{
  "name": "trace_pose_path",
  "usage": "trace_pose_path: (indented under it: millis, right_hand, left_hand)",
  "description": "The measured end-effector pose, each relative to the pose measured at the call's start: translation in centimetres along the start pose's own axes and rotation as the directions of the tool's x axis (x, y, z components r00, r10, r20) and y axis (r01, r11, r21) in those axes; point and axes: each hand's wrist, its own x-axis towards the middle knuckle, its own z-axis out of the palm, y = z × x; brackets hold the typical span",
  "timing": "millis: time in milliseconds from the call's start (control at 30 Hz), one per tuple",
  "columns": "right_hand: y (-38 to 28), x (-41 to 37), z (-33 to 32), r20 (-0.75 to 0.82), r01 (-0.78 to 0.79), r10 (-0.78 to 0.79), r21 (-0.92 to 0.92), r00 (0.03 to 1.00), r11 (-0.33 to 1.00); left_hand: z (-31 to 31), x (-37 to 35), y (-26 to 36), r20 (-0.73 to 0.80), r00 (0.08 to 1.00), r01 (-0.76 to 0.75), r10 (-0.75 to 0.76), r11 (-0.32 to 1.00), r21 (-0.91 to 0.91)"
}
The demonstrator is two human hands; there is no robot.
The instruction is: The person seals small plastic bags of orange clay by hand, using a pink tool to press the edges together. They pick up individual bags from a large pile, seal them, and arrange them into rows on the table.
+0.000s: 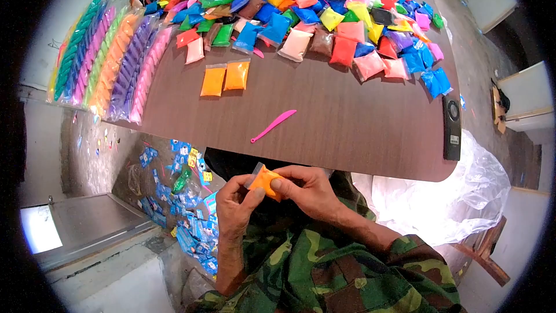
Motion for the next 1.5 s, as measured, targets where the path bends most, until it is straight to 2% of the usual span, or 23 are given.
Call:
trace_pose_path:
  millis: [233,433,467,567,667,767,867,967,1067,1167,1267,1367,1467,1500]
  right_hand:
    - [-0.9,0.0,0.6,0.063,-0.068,0.065,0.039,0.996,0.997]
    - [-0.1,0.1,0.1,-0.012,-0.039,0.04,0.072,0.999,0.997]
    - [0.4,0.2,0.0,0.004,-0.017,0.016,0.125,1.0,0.992]
    - [0.3,-0.2,0.6,-0.036,-0.028,0.033,0.125,0.999,0.992]
    - [0.0,-0.4,0.5,-0.013,-0.059,0.061,0.118,0.998,0.991]
    - [-0.4,-0.5,0.7,-0.025,-0.001,0.003,0.073,1.0,0.997]
    - [-1.3,-0.6,0.1,-0.008,0.033,-0.033,0.019,0.999,0.999]
    - [-1.0,-0.6,-0.3,-0.017,-0.017,0.019,0.107,1.0,0.994]
    - [-0.6,-0.3,-0.5,-0.008,-0.002,0.003,0.131,1.0,0.991]
    - [-1.4,-0.2,-0.5,0.006,0.043,-0.043,0.055,0.999,0.998]
    - [-2.6,-0.5,0.1,-0.034,-0.004,0.008,0.121,0.999,0.993]
    - [-2.2,-0.4,-0.9,-0.04,0.059,-0.057,0.054,0.998,0.997]
    - [-2.3,-0.4,-1.7,-0.099,0.013,-0.009,0.045,0.995,0.999]
    - [-2.4,-0.4,-1.9,-0.113,0.049,-0.044,0.037,0.993,0.998]
  left_hand:
    - [-0.6,0.1,-0.5,0.025,1.0,0.015,-0.017,0.996,0.089]
    - [0.8,0.0,0.3,0.0,1.0,0.011,-0.011,1.0,0.023]
    - [0.8,0.0,0.3,0.051,0.997,0.054,-0.054,0.998,0.011]
    - [1.0,0.0,-0.1,0.054,0.998,0.039,-0.04,0.999,0.005]
    - [0.9,-0.1,-0.2,0.029,0.999,0.015,-0.016,0.999,0.049]
    - [0.6,0.1,0.7,0.061,0.997,-0.045,0.036,0.986,0.162]
    - [0.8,-0.1,1.0,0.09,0.996,-0.032,0.021,0.992,0.118]
    - [1.9,-0.2,1.6,0.041,0.999,0.03,-0.027,0.998,-0.061]
    - [2.1,0.0,1.1,-0.008,1.0,0.002,-0.002,1.0,-0.008]
    - [2.1,0.2,0.5,-0.007,1.0,-0.016,0.016,1.0,0.002]
    - [1.6,0.5,0.4,0.031,0.999,-0.037,0.034,0.993,0.115]
    - [2.7,1.0,0.5,0.038,0.997,-0.063,0.061,0.997,0.048]
    - [4.2,1.4,1.7,0.039,0.999,0.023,-0.021,0.999,-0.037]
    - [4.4,1.5,1.6,0.051,0.998,0.028,-0.026,0.999,-0.027]
